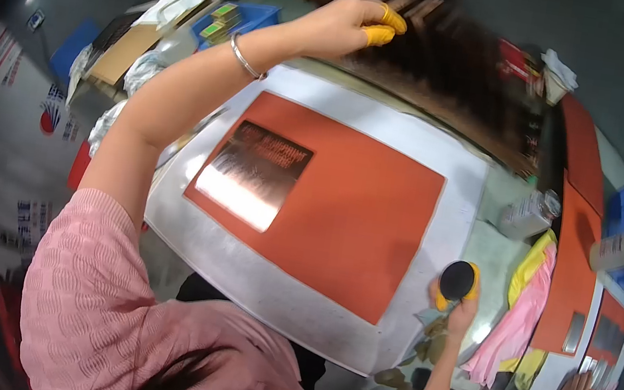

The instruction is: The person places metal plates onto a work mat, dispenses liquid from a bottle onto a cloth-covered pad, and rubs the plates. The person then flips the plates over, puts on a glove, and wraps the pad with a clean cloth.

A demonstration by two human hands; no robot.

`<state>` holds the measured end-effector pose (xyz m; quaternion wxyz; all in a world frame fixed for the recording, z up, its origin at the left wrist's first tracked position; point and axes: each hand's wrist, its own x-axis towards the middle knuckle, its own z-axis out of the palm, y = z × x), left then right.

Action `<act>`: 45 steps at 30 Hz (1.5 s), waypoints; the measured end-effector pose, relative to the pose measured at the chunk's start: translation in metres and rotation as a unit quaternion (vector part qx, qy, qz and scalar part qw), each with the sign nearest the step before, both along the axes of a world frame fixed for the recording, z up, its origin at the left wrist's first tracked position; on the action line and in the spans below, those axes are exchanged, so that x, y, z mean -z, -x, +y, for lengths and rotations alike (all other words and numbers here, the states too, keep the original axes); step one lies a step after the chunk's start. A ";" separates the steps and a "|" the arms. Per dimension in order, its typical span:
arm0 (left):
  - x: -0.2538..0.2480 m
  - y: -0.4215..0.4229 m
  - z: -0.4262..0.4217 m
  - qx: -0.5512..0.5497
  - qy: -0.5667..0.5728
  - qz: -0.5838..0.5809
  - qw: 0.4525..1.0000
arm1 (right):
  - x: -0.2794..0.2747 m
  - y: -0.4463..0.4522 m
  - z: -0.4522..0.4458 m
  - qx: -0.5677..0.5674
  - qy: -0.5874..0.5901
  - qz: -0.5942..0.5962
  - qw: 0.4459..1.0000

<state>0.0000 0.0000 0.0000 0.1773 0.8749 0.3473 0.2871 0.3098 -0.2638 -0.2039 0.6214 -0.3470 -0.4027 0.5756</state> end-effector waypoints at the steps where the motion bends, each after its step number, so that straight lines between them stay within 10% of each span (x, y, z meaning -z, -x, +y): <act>1: 0.020 0.010 -0.004 -0.008 0.024 0.023 0.999 | -0.012 -0.019 -0.004 0.005 -0.007 -0.015 1.000; 7: 0.119 0.179 -0.024 -0.037 0.150 0.056 0.986 | -0.024 0.068 0.003 0.123 0.047 -0.184 0.974; 19: 0.156 0.191 -0.027 0.026 0.130 0.030 0.991 | -0.037 0.304 0.019 -0.256 -0.141 -0.348 0.891; 29: 0.125 0.181 -0.018 0.022 0.298 0.205 0.932 | -0.028 0.318 0.021 -0.157 -0.192 -0.379 0.891; 45: 0.155 0.186 0.005 0.083 0.287 0.105 0.949 | -0.033 0.319 0.024 -0.148 -0.192 -0.392 0.887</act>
